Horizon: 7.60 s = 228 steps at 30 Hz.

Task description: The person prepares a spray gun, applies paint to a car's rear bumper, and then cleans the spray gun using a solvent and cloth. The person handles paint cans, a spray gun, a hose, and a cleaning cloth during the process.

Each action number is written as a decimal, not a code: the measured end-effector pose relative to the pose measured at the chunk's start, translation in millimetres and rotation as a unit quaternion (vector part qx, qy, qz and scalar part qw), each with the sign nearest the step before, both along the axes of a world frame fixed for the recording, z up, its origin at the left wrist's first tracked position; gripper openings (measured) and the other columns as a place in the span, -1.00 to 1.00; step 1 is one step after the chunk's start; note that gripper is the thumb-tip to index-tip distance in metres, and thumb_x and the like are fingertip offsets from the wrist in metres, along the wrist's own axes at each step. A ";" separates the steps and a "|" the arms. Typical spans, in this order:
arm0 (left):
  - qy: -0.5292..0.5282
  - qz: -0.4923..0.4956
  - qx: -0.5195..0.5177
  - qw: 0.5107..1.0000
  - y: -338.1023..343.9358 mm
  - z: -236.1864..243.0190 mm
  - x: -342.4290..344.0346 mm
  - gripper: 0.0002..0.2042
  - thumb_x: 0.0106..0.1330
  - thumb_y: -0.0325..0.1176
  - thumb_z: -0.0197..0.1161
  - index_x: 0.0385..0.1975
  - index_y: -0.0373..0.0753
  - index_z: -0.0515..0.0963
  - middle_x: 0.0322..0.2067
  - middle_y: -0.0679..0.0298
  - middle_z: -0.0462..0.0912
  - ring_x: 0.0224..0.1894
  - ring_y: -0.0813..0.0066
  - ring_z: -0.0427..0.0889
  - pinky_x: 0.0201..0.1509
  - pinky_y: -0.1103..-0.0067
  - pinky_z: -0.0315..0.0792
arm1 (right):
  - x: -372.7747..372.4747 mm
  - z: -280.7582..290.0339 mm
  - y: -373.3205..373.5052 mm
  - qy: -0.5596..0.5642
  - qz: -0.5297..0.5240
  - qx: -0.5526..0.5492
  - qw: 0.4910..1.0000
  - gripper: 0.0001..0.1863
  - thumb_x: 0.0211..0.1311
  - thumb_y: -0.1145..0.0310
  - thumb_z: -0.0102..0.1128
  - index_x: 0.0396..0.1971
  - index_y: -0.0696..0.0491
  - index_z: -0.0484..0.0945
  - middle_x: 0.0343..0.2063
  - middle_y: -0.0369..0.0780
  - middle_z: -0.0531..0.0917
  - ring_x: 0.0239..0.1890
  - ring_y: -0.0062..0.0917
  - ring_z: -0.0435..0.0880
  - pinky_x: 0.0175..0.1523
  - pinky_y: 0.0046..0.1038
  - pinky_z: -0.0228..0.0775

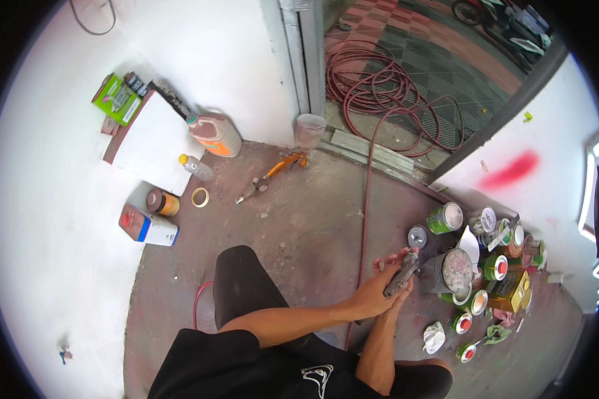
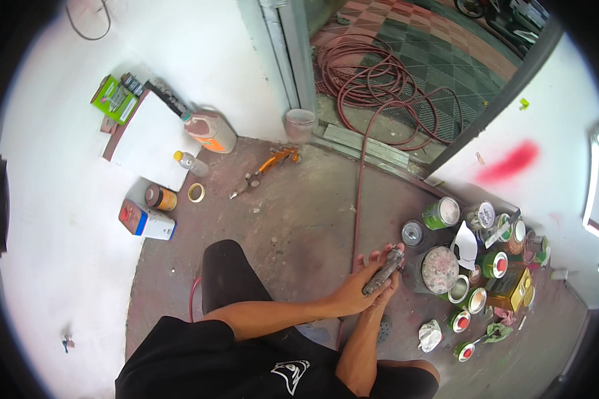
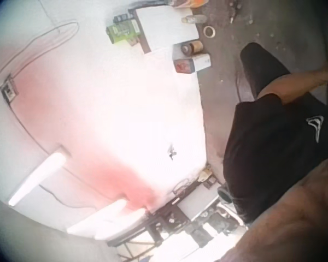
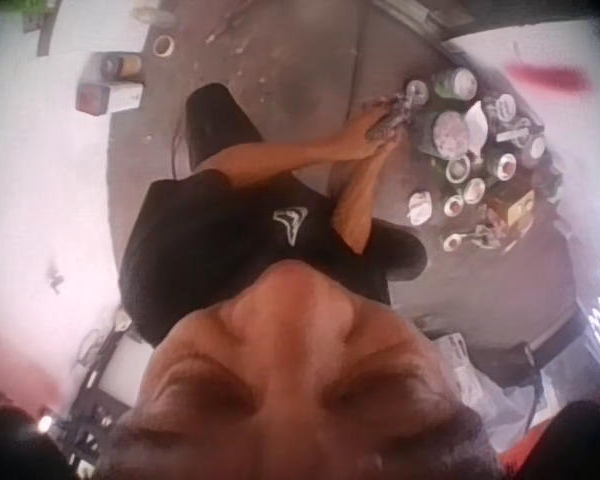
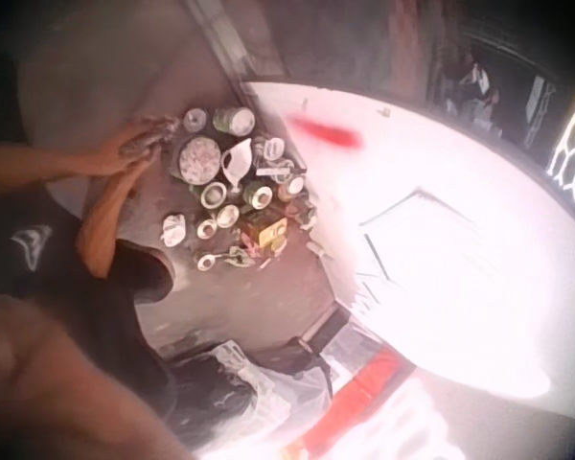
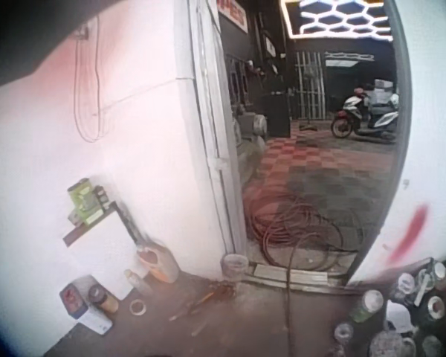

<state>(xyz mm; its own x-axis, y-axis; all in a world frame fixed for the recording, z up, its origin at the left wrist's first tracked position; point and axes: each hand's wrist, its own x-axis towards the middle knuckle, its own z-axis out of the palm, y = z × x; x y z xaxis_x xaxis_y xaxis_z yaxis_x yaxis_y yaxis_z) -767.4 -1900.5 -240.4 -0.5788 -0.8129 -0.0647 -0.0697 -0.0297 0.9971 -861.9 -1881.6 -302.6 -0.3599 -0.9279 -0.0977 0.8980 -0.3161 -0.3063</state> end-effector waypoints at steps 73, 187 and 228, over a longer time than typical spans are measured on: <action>0.002 -0.209 -0.028 0.977 -13.7 -49.4 18.4 -0.62 0.61 -0.19 0.32 0.18 -0.40 0.57 -0.22 0.19 0.69 -0.21 0.39 0.62 -0.05 0.41 0.53 | 80.8 183.9 126.3 0.846 0.277 0.290 0.352 -0.76 0.26 0.31 0.32 -0.12 0.06 0.66 -0.29 -0.22 0.76 0.00 -0.27 0.76 0.12 -0.09 0.45; -0.039 0.647 -0.222 0.728 -340.0 123.9 306.4 -0.58 0.62 -0.07 0.27 0.15 -0.35 0.52 -0.28 0.03 0.70 -0.26 0.04 0.68 -0.09 0.23 0.51 | 102.9 200.6 71.0 0.930 0.225 0.105 0.272 -0.58 0.55 0.12 0.14 0.22 0.00 0.66 0.21 0.12 0.67 0.19 -0.03 0.71 0.25 0.04 0.52; -0.069 0.638 -0.205 0.739 -351.9 147.5 362.6 -0.62 0.60 -0.04 0.27 0.00 -0.30 0.54 -0.44 0.09 0.69 -0.36 0.12 0.69 -0.18 0.23 0.50 | 106.6 159.4 19.6 0.874 0.341 0.176 0.298 -0.55 0.51 0.14 0.22 0.24 0.06 0.64 0.10 0.06 0.75 0.13 0.08 0.74 0.21 0.05 0.57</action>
